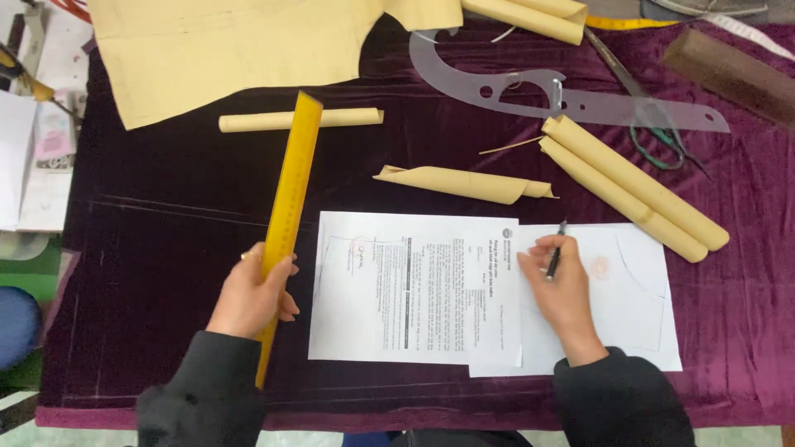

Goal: The person uses a yellow ruler and a black pen to measure and mark lines on a piece of dark purple fabric. They also handle a piece of pattern paper, placing it on the fabric and using the ruler to draw lines along its edge.

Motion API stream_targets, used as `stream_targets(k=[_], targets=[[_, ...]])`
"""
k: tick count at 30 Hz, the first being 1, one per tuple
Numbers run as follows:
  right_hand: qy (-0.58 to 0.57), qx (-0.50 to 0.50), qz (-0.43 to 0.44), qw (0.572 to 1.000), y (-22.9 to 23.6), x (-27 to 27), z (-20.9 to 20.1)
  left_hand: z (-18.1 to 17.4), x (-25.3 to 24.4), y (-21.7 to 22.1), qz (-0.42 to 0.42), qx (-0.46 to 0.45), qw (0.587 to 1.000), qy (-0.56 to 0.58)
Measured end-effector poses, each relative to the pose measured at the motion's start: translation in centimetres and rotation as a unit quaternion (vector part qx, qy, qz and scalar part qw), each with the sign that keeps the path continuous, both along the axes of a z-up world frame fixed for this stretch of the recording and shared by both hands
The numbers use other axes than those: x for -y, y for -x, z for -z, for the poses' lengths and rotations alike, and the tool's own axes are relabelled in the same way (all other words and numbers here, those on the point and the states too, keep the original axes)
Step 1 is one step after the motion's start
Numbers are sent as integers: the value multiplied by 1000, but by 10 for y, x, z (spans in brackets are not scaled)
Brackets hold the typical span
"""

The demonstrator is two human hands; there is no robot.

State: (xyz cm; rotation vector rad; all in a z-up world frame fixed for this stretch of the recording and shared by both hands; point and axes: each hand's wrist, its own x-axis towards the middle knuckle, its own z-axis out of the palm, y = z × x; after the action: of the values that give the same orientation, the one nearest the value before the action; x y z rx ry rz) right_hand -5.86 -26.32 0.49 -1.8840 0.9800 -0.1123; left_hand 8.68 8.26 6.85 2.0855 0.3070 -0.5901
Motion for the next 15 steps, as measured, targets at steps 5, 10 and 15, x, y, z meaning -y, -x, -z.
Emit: stream_targets(k=[5,10,15], targets=[[-23,-43,-2,999,-4,-16,-24,12,1,12,1,-44,999,8],[-48,-23,-7,999,-3,-14,-19,9,0,17,6,-68,997,23],[-11,153,-116,981,-4,-12,-27,-14,-11,32,36,-75,988,132]])
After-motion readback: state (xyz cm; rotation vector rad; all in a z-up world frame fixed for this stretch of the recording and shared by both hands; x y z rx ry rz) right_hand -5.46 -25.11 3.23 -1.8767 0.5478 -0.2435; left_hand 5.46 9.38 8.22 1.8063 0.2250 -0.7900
